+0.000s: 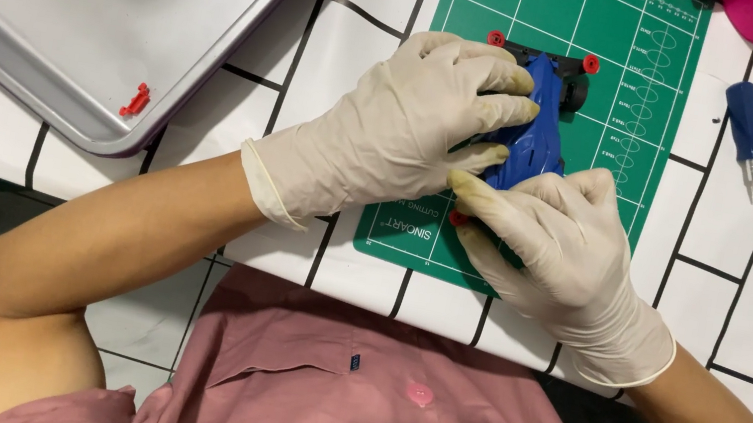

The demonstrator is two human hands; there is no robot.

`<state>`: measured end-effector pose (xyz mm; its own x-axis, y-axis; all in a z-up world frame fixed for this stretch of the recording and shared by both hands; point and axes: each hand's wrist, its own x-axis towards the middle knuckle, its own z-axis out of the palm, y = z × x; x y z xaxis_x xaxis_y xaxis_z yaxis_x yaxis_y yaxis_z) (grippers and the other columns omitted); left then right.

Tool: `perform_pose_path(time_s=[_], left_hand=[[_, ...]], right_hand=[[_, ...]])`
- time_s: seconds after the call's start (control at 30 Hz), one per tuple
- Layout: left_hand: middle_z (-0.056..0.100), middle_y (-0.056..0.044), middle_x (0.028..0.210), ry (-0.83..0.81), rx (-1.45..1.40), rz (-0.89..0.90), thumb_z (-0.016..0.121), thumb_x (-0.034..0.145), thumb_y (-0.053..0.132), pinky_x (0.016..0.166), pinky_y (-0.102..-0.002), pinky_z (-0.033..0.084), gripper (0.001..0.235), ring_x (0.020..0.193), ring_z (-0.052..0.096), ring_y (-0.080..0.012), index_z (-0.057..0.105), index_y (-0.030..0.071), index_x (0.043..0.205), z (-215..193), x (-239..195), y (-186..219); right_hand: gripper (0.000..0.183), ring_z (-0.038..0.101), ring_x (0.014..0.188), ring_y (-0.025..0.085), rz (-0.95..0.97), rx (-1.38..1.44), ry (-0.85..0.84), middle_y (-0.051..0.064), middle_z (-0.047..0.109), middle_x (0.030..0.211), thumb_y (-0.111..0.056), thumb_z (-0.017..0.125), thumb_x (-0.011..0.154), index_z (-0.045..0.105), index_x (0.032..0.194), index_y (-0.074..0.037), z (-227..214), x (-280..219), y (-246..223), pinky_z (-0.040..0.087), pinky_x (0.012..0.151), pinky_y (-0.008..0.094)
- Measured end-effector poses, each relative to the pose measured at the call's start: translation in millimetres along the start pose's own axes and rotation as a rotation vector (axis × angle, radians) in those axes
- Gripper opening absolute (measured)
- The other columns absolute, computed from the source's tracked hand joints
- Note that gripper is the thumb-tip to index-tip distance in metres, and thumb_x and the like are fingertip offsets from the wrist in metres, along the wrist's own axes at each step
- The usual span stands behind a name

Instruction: Assembling a miniature toy car by installing batteries, fitting the body shell, and attaching rollers.

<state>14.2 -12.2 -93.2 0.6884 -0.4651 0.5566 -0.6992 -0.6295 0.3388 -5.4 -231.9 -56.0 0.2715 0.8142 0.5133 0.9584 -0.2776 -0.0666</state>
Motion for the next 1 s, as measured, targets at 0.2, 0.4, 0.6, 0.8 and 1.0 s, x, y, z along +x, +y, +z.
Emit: perform_pose_path(time_s=[0.2, 0.4, 0.6, 0.8, 1.0], left_hand=[[0.068, -0.006, 0.127, 0.012, 0.014, -0.001, 0.077, 0.096, 0.028, 0.098, -0.050, 0.048, 0.034, 0.121, 0.063, -0.0305, 0.072, 0.012, 0.125, 0.4, -0.3, 1.1], [0.068, -0.006, 0.128, -0.002, -0.026, -0.012, 0.076, 0.096, 0.027, 0.099, -0.050, 0.046, 0.034, 0.123, 0.062, -0.0307, 0.071, 0.011, 0.126, 0.0, -0.7, 0.9], [0.068, -0.007, 0.127, 0.005, -0.027, -0.009, 0.077, 0.097, 0.028, 0.100, -0.050, 0.047, 0.034, 0.122, 0.062, -0.0309, 0.072, 0.011, 0.126, 0.7, -0.4, 0.7], [0.068, -0.007, 0.128, 0.007, -0.017, 0.003, 0.074, 0.099, 0.029, 0.100, -0.051, 0.047, 0.033, 0.122, 0.062, -0.0316, 0.072, 0.011, 0.126, 1.6, -1.1, -0.9], [0.068, -0.008, 0.128, 0.000, -0.027, -0.006, 0.074, 0.099, 0.028, 0.100, -0.051, 0.047, 0.033, 0.123, 0.061, -0.0317, 0.071, 0.010, 0.126, -0.5, -0.6, 0.5]], right_hand=[[0.035, 0.059, 0.075, 0.018, -0.004, 0.002, 0.010, -0.005, 0.066, 0.084, 0.001, 0.081, 0.098, 0.068, 0.131, -0.001, 0.6, 1.6, -0.2, 0.032, 0.074, 0.037], [0.037, 0.061, 0.081, 0.017, -0.015, -0.075, -0.027, -0.006, 0.073, 0.094, -0.011, 0.082, 0.101, 0.067, 0.135, -0.006, -1.0, -1.6, 1.3, 0.034, 0.075, 0.038], [0.039, 0.059, 0.080, 0.017, -0.022, -0.134, -0.043, -0.008, 0.063, 0.082, -0.021, 0.084, 0.104, 0.068, 0.137, -0.008, -2.5, -1.5, 1.6, 0.031, 0.073, 0.037], [0.034, 0.063, 0.085, 0.019, -0.039, -0.084, -0.015, -0.004, 0.079, 0.117, -0.024, 0.079, 0.102, 0.068, 0.130, -0.007, -4.5, 3.4, 1.0, 0.033, 0.077, 0.038], [0.032, 0.061, 0.084, 0.017, -0.041, -0.143, -0.014, -0.012, 0.070, 0.089, -0.013, 0.077, 0.103, 0.069, 0.134, -0.008, -2.4, 4.8, -0.5, 0.031, 0.073, 0.037]])
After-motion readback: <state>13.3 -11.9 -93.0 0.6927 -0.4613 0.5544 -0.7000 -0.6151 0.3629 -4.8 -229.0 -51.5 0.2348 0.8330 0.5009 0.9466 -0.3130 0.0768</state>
